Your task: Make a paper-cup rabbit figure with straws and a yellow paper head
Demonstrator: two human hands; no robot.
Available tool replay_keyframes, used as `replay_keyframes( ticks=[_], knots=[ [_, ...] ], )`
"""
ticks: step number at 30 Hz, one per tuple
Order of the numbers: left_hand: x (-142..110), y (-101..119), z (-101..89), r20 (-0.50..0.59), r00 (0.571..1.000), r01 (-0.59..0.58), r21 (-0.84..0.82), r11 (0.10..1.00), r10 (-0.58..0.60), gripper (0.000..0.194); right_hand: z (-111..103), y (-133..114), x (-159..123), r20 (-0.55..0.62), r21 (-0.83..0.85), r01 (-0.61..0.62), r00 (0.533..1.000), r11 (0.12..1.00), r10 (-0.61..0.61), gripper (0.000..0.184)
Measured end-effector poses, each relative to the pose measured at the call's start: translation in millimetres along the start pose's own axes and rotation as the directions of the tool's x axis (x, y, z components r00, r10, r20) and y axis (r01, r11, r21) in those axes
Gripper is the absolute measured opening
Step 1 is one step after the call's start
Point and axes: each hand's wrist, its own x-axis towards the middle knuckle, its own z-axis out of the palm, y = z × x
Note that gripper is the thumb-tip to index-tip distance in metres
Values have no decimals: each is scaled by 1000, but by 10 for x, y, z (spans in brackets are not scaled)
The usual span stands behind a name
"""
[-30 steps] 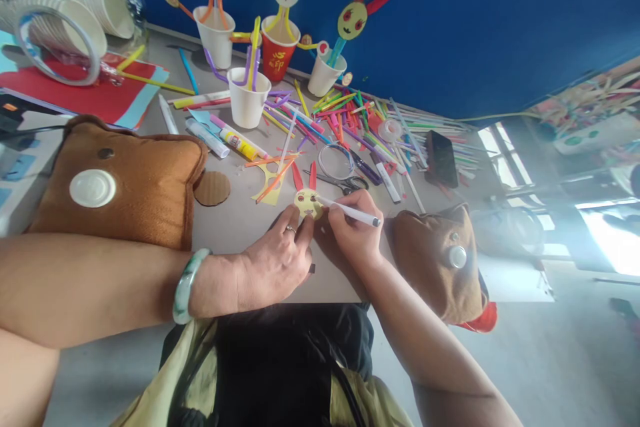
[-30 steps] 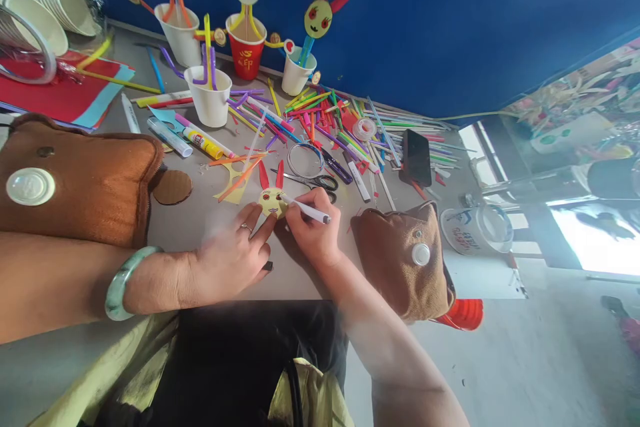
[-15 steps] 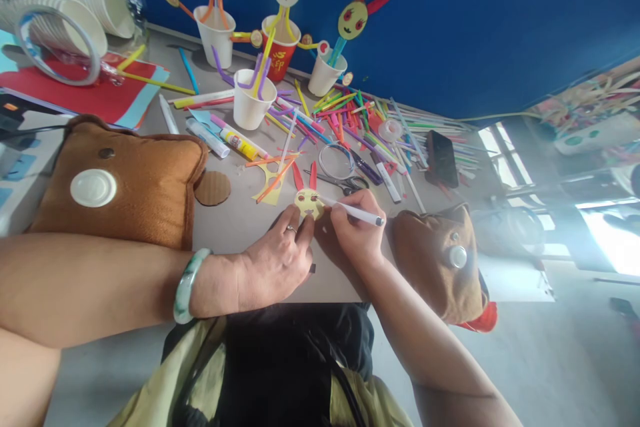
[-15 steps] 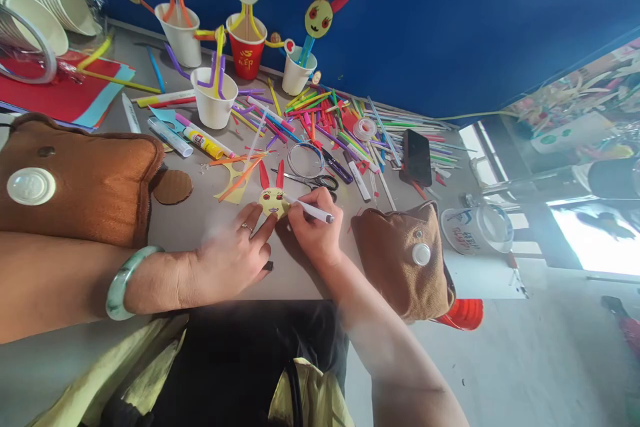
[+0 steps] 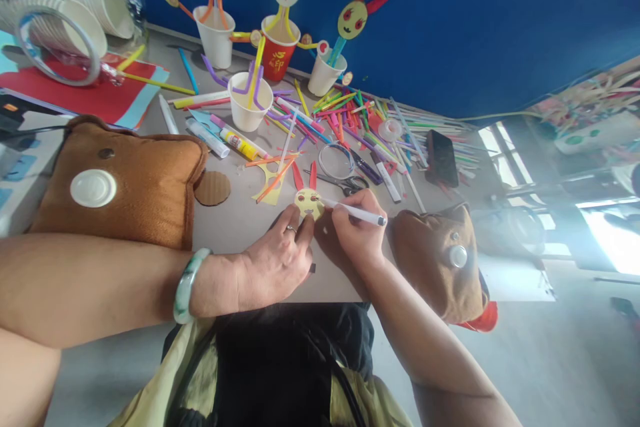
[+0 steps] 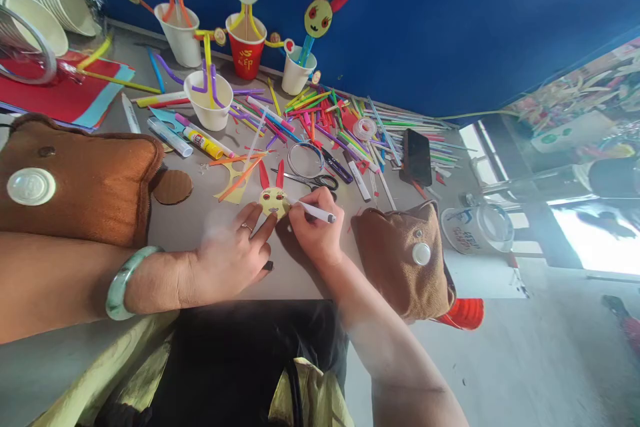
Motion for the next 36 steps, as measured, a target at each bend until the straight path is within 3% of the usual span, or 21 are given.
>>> replay_keyframes(
  ticks=[36],
  knots=[
    [14, -1, -1, -28, 1000, -1, 49, 999, 2, 45, -7, 9, -2, -27, 15, 10, 1000, 1000, -9, 10]
  ],
)
